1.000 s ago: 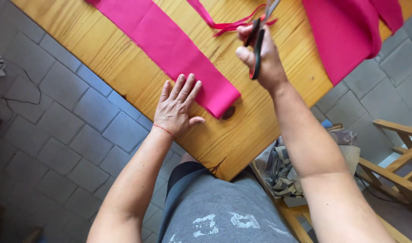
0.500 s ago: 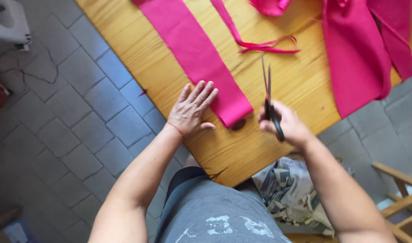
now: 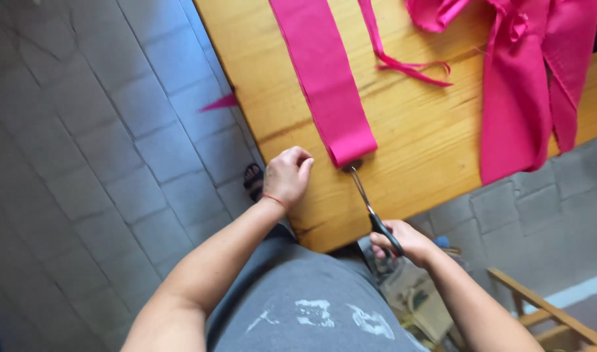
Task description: The person uses scissors to cut a long strip of pink fabric on a wooden table. They hold the fabric steady with their left hand while cutting along the length with their right hand.
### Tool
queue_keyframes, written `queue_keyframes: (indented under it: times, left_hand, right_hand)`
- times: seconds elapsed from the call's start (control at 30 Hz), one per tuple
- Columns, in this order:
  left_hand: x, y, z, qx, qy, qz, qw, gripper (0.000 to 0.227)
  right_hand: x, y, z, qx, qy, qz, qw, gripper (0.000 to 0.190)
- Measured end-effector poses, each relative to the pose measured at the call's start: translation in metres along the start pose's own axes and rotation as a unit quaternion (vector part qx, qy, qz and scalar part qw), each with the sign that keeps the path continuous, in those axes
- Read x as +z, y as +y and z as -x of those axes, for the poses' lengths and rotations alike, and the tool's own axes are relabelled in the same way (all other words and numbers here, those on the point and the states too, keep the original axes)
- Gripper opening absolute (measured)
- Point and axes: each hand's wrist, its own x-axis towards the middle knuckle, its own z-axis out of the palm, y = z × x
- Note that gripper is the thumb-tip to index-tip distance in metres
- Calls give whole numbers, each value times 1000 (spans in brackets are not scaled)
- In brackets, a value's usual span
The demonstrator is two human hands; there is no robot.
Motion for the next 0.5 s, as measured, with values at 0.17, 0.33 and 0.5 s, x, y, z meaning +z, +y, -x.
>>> queue_keyframes:
  times: [0.17, 0.33, 0.5]
  left_hand:
    - [50, 21, 45, -279, -35, 180, 943, 8]
    - [45, 59, 53, -308, 23, 439, 844, 28]
    - [52, 65, 32, -317, 54, 440, 838, 26]
  right_hand:
    - [-22, -3, -12, 6, -60, 9, 998, 57]
    - [-25, 3, -33, 20, -97, -35, 994, 61]
    - [-26, -6, -32, 12, -103, -34, 994, 71]
